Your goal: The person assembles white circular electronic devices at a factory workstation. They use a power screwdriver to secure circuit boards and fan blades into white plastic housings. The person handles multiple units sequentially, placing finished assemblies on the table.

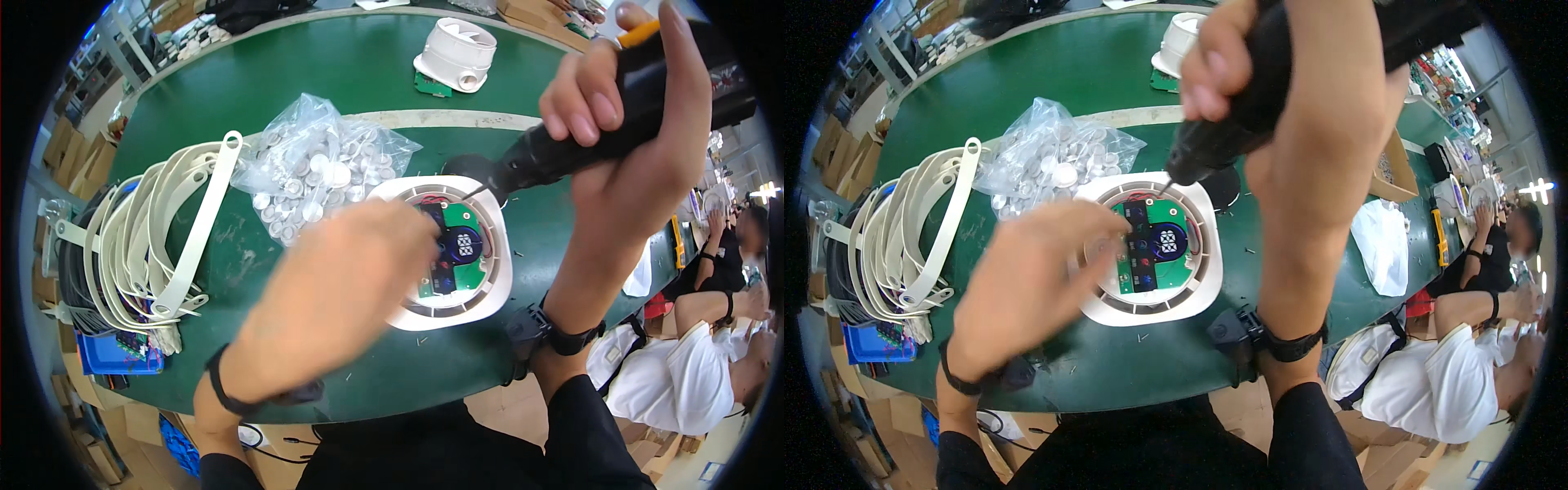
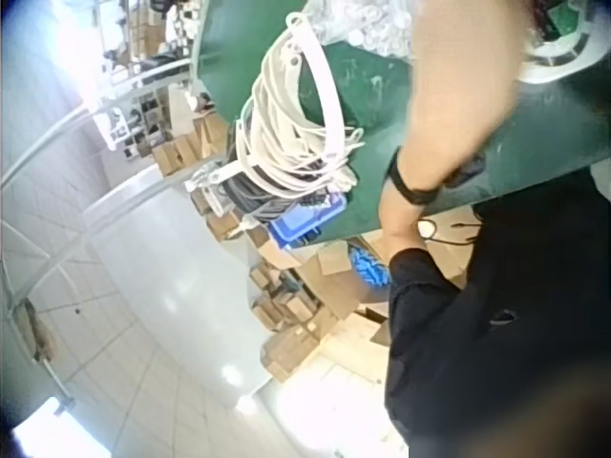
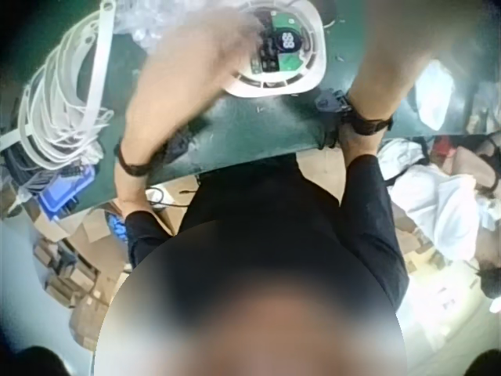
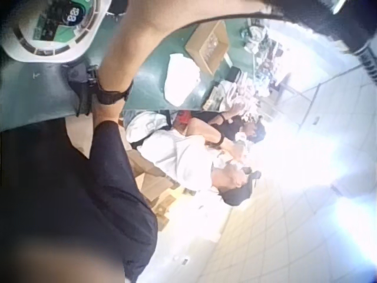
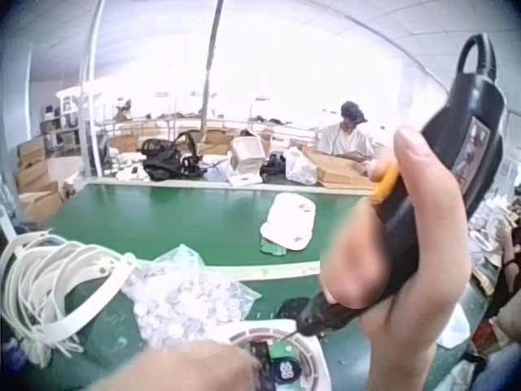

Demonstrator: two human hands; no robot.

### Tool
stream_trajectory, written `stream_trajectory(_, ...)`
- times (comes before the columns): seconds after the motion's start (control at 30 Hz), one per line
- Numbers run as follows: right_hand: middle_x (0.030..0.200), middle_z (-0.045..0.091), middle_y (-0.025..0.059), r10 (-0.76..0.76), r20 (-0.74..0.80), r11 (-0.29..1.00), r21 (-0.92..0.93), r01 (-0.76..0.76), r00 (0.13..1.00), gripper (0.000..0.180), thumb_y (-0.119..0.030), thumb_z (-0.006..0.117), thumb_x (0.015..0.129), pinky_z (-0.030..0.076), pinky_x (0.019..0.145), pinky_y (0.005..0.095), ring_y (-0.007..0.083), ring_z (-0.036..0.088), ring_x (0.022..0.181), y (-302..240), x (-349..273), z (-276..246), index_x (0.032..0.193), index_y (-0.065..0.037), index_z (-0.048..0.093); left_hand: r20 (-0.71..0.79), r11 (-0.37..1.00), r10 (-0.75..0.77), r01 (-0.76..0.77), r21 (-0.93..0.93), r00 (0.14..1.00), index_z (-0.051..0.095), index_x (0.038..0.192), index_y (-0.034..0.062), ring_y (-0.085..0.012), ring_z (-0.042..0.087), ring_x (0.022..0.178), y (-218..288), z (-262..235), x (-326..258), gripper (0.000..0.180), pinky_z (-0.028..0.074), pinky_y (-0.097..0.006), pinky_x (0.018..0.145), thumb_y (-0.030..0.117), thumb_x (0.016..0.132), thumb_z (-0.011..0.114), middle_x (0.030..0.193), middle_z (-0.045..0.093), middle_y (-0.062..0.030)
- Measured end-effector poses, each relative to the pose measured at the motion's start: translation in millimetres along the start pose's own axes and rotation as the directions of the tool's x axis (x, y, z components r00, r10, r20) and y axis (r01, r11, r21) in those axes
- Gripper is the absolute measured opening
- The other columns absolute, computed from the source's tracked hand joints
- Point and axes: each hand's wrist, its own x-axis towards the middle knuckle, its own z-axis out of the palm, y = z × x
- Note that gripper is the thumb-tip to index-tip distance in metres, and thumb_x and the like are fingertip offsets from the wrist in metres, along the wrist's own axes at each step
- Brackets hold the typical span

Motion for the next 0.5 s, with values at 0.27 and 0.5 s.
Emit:
stream_trajectory(0.27, 0.058, 0.039, -0.0004, 0.007, 0.081, 0.999, -0.039, -0.004, 0.997, 0.029, -0.033, 0.046, 0.108, 0.037, 0.052, 0.0270, 0.0113, 0.039, 0.051, -19, -9, -69, 0.109, -0.004, 0.053, 0.213, 0.983, 0.153, -0.171, 0.071, 0.965, 0.073, 0.095, -0.0026, -0.0354, 0.066, 0.080, -39, -16, 39, 0.015, 0.052, -0.042, 0.071, 0.002, 0.081, 0.074, 0.088, 0.068, -0.0159)
stream_trajectory(0.5, 0.057, 0.040, 0.0005, 0.074, -0.021, 0.992, -0.099, -0.075, 0.997, 0.026, -0.033, 0.055, 0.104, 0.038, 0.050, 0.0269, 0.0116, 0.043, 0.049, -19, -8, -100, 0.107, -0.007, 0.055, 0.457, 0.913, 0.225, -0.350, 0.210, 0.861, 0.068, 0.096, -0.0025, -0.0352, 0.064, 0.080, -28, -26, 59, 0.016, 0.052, -0.042, 0.073, 0.003, 0.081, 0.070, 0.085, 0.064, -0.0162)
